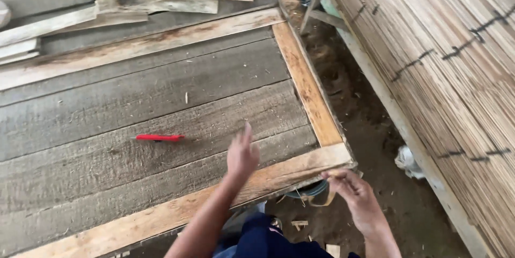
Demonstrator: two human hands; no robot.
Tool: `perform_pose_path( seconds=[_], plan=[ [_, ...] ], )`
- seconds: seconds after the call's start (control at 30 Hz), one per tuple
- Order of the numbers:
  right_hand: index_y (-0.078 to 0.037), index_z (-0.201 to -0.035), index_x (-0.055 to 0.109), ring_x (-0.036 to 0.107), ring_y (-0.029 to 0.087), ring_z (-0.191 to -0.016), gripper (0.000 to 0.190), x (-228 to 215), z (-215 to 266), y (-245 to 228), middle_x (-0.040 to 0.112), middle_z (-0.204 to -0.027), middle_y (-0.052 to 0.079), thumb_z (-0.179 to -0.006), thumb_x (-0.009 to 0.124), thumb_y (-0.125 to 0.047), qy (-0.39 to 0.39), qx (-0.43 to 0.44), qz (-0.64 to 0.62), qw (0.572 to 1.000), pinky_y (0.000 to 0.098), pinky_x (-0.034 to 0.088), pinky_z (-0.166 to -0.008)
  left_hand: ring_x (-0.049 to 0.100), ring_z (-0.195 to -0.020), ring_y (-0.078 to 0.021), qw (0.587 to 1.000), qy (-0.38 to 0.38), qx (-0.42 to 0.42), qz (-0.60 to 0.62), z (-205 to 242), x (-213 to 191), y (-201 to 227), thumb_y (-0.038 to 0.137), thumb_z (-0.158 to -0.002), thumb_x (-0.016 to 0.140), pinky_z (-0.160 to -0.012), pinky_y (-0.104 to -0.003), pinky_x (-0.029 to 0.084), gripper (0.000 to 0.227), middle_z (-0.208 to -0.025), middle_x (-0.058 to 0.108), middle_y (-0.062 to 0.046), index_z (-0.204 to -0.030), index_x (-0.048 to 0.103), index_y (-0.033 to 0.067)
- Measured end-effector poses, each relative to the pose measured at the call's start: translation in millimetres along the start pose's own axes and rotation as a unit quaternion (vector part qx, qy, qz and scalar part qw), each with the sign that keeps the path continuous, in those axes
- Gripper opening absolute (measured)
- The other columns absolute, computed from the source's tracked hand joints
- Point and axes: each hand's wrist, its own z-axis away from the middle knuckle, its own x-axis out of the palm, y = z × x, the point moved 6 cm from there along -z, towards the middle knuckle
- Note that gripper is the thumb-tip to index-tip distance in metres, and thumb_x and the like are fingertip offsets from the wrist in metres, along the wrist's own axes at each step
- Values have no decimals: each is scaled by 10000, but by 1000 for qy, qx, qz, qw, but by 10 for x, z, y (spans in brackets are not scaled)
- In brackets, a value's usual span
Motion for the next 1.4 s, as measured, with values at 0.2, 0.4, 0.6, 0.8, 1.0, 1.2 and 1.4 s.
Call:
perform_pose_path(
  seconds=[0.2,0.4,0.6,0.8,1.0,1.2,1.4],
  plan=[
    [82,-993,704,707,320,-765,120,-224,-450,-107,733,-839,226,-968,624,-3,38,10,-46,998,418,618,-809,453,-540,-92,961,65,-208,173,-1460,-1632,56,276,-1085,498,-448,-222,396,839,-707,594,-11,-1656,-110,183],
    [46,-888,656,531,193,-483,182,-328,-723,-140,570,-605,129,-996,640,-100,119,8,-20,993,341,482,-540,534,-672,-195,985,80,-43,150,-1978,-976,233,337,-982,514,-656,-408,431,396,-671,558,-14,-1306,330,205],
    [44,-997,669,496,188,-360,238,-697,-967,533,572,-604,186,-997,659,-194,222,78,-73,969,331,454,-386,643,-952,-267,949,-200,115,214,-847,1508,141,166,-912,670,-792,-390,556,333,-1021,655,-90,-1236,714,102],
    [6,-999,653,473,145,-347,203,-713,-1306,1218,575,-601,150,-994,639,-196,181,164,-139,960,330,484,-376,534,-1042,-314,958,-98,257,-79,-156,2050,486,268,-889,648,-739,-415,525,347,-1171,530,-69,-1212,689,148],
    [-17,-994,674,517,165,-356,226,-617,-1602,1623,611,-621,172,-972,671,-242,146,211,-134,957,330,507,-387,503,-1066,-278,957,-137,223,-125,-32,2310,429,271,-879,643,-779,-397,462,399,-1165,510,-27,-1270,623,195],
    [-17,-1006,676,549,190,-348,231,-620,-1758,1886,643,-651,196,-965,674,-244,157,227,-136,951,361,535,-392,500,-1119,-282,962,-138,222,-75,-109,2173,589,215,-839,634,-858,-413,447,568,-1224,533,-50,-1400,556,186],
    [-36,-965,688,570,187,-351,199,-707,-1720,1693,654,-638,183,-965,660,-233,185,198,-76,960,313,490,-359,502,-1138,-277,973,-84,209,-53,-363,2139,916,238,-966,537,-870,-411,435,404,-1260,561,-54,-1358,603,167]
  ],
)
